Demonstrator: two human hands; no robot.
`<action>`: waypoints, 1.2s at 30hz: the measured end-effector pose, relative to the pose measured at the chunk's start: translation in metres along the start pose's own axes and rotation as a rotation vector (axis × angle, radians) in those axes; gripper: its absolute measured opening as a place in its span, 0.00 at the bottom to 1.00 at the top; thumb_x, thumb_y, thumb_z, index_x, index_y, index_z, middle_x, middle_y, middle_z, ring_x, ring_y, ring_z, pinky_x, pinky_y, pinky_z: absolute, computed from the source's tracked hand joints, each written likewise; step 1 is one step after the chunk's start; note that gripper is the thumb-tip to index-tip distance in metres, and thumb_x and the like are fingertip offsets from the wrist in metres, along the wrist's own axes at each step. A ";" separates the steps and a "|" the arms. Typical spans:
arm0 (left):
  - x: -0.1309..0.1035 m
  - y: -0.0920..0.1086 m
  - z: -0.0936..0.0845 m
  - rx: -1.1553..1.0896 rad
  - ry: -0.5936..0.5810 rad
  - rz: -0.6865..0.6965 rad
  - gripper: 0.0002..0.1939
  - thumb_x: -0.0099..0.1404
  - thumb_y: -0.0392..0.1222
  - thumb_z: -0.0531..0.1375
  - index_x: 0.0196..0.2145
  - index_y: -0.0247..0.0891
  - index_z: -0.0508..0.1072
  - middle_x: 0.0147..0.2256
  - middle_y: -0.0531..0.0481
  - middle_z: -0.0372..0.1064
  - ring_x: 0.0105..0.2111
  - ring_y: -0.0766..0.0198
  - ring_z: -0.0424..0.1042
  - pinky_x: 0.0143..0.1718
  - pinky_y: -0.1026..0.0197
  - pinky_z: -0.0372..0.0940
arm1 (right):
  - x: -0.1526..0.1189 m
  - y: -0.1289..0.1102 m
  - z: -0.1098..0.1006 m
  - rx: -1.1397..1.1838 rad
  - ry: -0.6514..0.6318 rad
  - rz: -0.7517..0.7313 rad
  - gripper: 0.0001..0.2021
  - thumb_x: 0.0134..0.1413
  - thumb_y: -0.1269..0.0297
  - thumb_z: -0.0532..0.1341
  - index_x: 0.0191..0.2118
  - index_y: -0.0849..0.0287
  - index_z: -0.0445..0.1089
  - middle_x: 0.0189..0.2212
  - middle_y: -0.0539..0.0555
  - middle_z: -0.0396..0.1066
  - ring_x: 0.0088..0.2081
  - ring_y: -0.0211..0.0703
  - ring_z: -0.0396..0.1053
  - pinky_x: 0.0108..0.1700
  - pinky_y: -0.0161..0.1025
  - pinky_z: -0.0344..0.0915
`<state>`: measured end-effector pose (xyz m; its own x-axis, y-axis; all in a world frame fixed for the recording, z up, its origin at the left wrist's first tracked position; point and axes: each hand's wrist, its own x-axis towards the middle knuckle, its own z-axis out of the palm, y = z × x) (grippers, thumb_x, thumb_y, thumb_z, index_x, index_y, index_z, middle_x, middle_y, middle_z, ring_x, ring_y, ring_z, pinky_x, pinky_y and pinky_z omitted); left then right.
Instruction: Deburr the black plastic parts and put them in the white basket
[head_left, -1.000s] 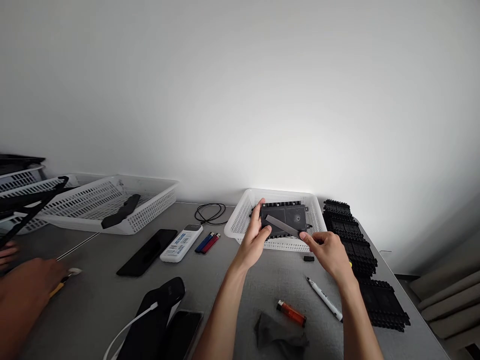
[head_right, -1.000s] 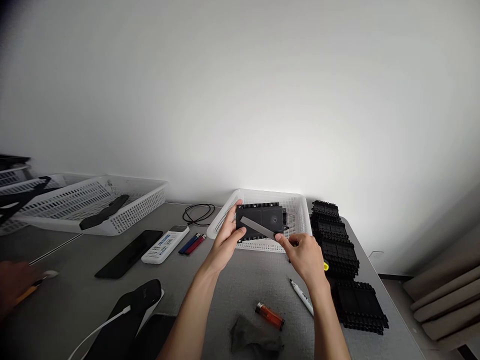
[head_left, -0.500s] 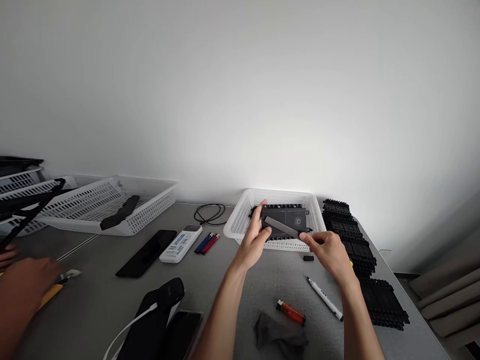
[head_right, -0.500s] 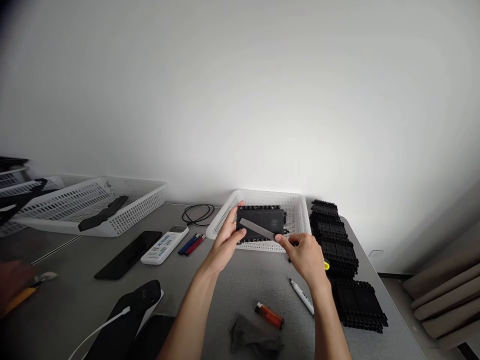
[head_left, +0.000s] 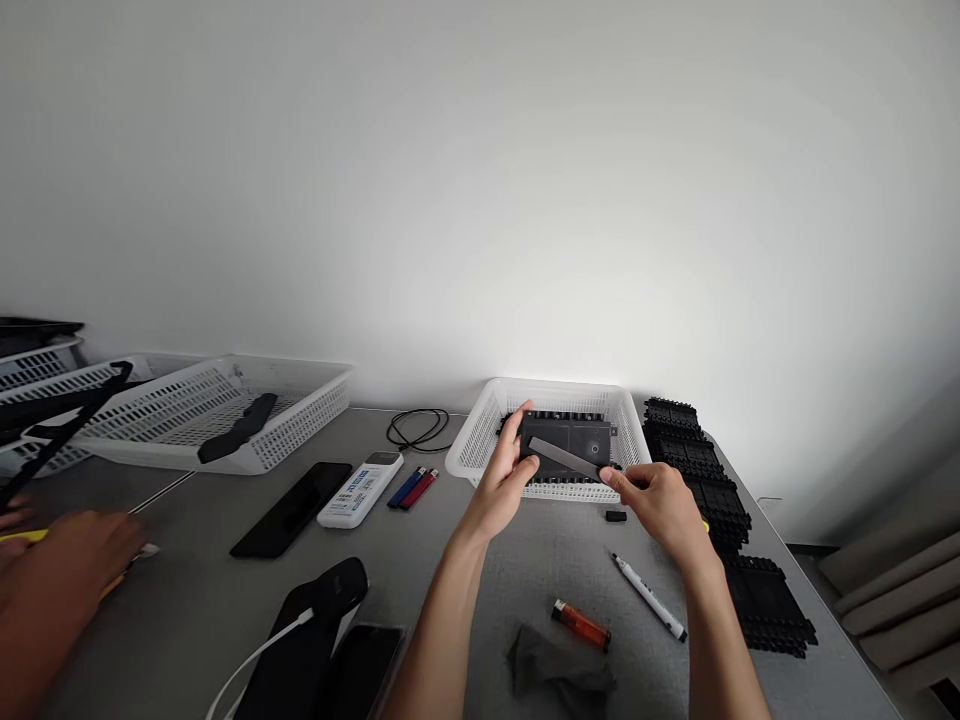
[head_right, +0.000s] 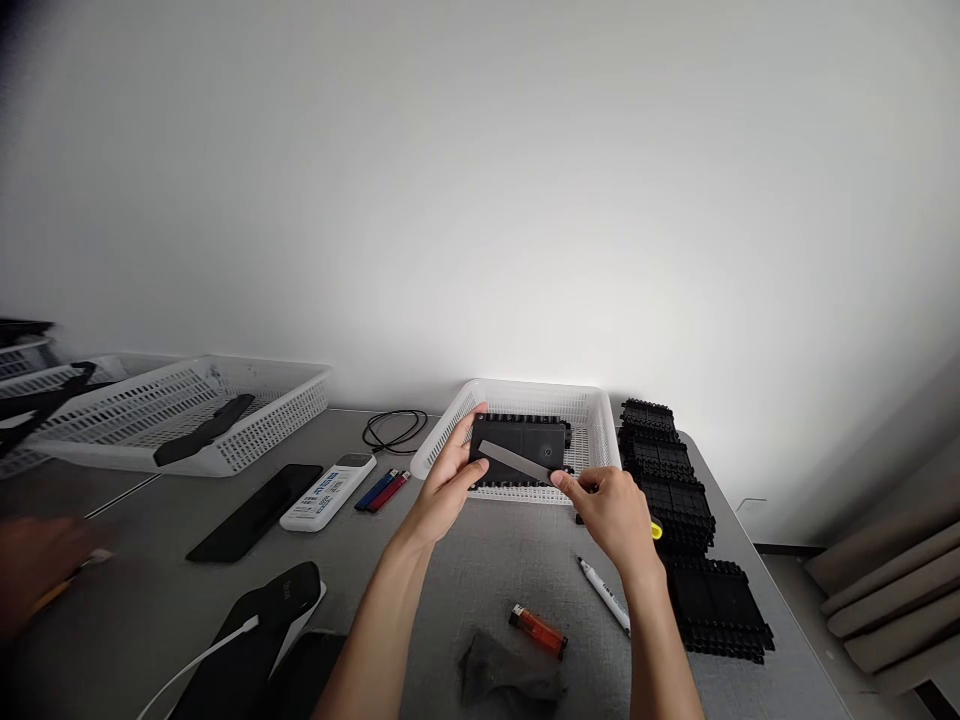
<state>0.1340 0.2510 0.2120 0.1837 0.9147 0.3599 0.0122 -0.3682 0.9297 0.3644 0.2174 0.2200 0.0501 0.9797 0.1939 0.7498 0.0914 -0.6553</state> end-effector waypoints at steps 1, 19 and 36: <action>0.000 0.000 -0.001 0.001 0.004 -0.007 0.33 0.68 0.46 0.54 0.68 0.52 0.49 0.69 0.50 0.49 0.68 0.51 0.48 0.66 0.48 0.50 | 0.000 0.001 -0.001 0.004 -0.004 0.000 0.33 0.55 0.32 0.52 0.17 0.59 0.62 0.16 0.49 0.57 0.19 0.35 0.51 0.22 0.35 0.44; 0.007 0.013 -0.004 -0.164 0.216 -0.012 0.31 0.60 0.48 0.66 0.58 0.40 0.65 0.57 0.42 0.69 0.58 0.51 0.67 0.56 0.56 0.65 | -0.004 0.008 -0.013 -0.072 0.081 0.017 0.33 0.51 0.30 0.54 0.16 0.58 0.60 0.16 0.49 0.55 0.21 0.36 0.50 0.23 0.35 0.45; 0.007 0.013 -0.015 -0.172 0.148 -0.061 0.32 0.58 0.51 0.67 0.58 0.38 0.66 0.53 0.40 0.71 0.55 0.47 0.69 0.55 0.51 0.66 | -0.002 0.008 -0.015 -0.087 0.050 0.002 0.34 0.52 0.30 0.53 0.19 0.58 0.69 0.17 0.51 0.63 0.21 0.38 0.57 0.23 0.34 0.49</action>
<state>0.1208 0.2549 0.2273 0.0415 0.9536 0.2981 -0.1513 -0.2890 0.9453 0.3809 0.2135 0.2254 0.0834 0.9696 0.2301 0.8038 0.0710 -0.5906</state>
